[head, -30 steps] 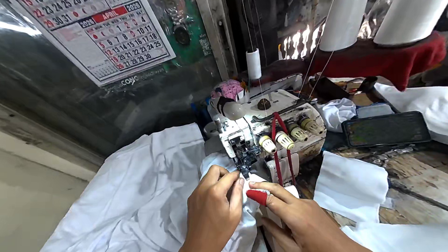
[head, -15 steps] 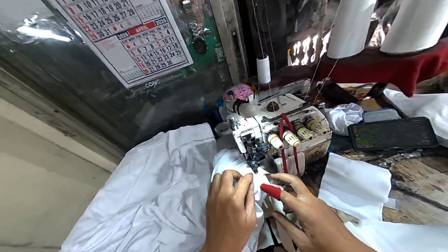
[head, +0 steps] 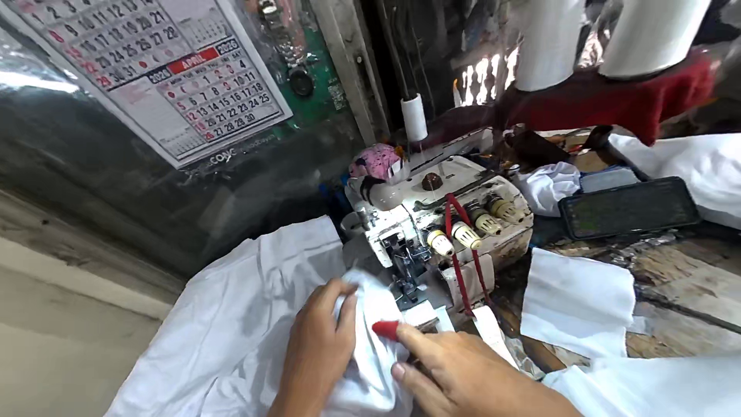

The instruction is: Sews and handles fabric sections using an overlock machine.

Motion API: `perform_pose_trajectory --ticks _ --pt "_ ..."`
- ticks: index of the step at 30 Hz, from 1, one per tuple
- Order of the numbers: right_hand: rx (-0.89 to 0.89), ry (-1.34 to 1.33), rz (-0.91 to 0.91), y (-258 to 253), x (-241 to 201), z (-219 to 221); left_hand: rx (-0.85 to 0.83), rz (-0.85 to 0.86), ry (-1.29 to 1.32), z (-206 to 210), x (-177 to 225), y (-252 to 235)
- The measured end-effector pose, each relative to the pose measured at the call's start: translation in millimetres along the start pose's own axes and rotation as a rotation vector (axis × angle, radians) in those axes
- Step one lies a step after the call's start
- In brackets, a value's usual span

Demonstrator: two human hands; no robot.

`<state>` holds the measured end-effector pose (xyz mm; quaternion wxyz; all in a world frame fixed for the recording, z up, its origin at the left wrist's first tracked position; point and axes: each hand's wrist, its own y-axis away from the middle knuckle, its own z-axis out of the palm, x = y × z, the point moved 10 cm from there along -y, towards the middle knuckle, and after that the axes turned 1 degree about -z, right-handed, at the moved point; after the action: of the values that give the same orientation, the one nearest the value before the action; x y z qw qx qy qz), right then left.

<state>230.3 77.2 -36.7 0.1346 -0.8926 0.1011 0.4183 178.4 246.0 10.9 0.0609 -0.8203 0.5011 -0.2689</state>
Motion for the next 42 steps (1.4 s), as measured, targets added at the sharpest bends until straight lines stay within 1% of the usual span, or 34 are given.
perform_pose_trajectory --ticks 1,2,3,6,7,8,9,11,13,14,15,16,17,18,19,20,21,22,23,24,25,26,27,29,30,31,32,33,35,37,38,40,41,42 --pt "0.033 -0.046 -0.028 10 -1 -2 0.065 0.042 -0.044 -10 12 18" --pt "0.098 -0.109 -0.036 23 3 -6 0.090 0.085 -0.041 -16 28 37" --pt "0.197 -0.181 -0.005 36 13 -14 0.083 0.131 -0.001 -16 49 53" --pt "0.601 -0.299 0.241 67 55 -45 0.022 0.253 0.119 14 104 79" --pt "0.692 -0.294 0.281 72 61 -52 -0.015 0.279 0.137 19 112 79" --pt "0.729 -0.286 0.283 74 62 -56 -0.054 0.280 0.177 17 112 76" --pt "0.698 -0.273 0.263 75 63 -53 -0.080 0.267 0.245 7 104 72" --pt "0.505 -0.261 0.269 77 61 -38 -0.074 0.252 0.412 -21 80 68" --pt "0.321 -0.222 0.196 74 53 -24 -0.039 0.264 0.518 -42 63 63" --pt "0.304 -0.138 0.120 72 42 -23 -0.007 0.270 0.510 -48 59 60" --pt "0.326 -0.073 0.032 69 27 -28 0.027 0.268 0.459 -52 57 55" --pt "0.366 -0.064 -0.053 66 11 -36 0.045 0.248 0.376 -54 55 48" --pt "0.403 -0.144 -0.126 66 -3 -46 0.029 0.222 0.285 -56 52 43" --pt "0.427 -0.290 -0.160 65 -12 -55 0.020 0.227 0.220 -61 48 41" --pt "0.430 -0.480 -0.148 62 -14 -61 0.031 0.254 0.224 -70 47 42" --pt "0.417 -0.681 -0.104 58 -9 -62 0.019 0.289 0.286 -78 47 47" --pt "0.402 -0.845 -0.029 55 -3 -59 -0.037 0.329 0.362 -79 48 56" --pt "0.391 -0.981 0.053 53 2 -54 -0.132 0.359 0.412 -70 49 64" --pt "0.361 -1.102 0.119 52 2 -48 -0.225 0.369 0.389 -55 48 72" --pt "0.302 -1.218 0.163 53 -1 -41 -0.270 0.369 0.322 -41 44 76" --pt "0.229 -1.309 0.181 54 -7 -35 -0.252 0.376 0.279 -34 40 78" --pt "0.165 -1.343 0.166 56 -14 -34 -0.211 0.385 0.294 -39 37 75" --pt "0.130 -1.312 0.145 60 -19 -36 -0.172 0.390 0.354 -51 36 70" --pt "0.107 -1.073 0.107 72 -23 -45 -0.135 0.365 0.529 -83 41 60" --pt "0.086 -0.970 0.085 75 -27 -50 -0.137 0.343 0.603 -94 46 57" --pt "0.066 -0.919 0.056 77 -32 -53 -0.183 0.332 0.658 -99 51 56" --pt "0.073 -0.897 0.047 77 -38 -58 -0.247 0.328 0.670 -96 57 58" --pt "0.102 -0.895 0.071 77 -43 -62 -0.292 0.334 0.623 -87 62 63" --pt "0.156 -0.965 0.108 79 -51 -64 -0.313 0.376 0.436 -62 72 78" --pt "0.092 -1.100 0.024 79 -58 -56 -0.193 0.430 0.243 -55 75 86" --pt "0.048 -1.131 -0.007 79 -61 -51 -0.086 0.441 0.209 -66 74 84" --pt "0.011 -1.064 -0.012 82 -63 -49 0.140 0.426 0.274 -112 71 81" --pt "0.032 -1.011 0.000 85 -60 -54 0.206 0.416 0.317 -134 70 81" --pt "0.080 -0.982 0.021 87 -56 -62 0.219 0.415 0.347 -146 69 84"
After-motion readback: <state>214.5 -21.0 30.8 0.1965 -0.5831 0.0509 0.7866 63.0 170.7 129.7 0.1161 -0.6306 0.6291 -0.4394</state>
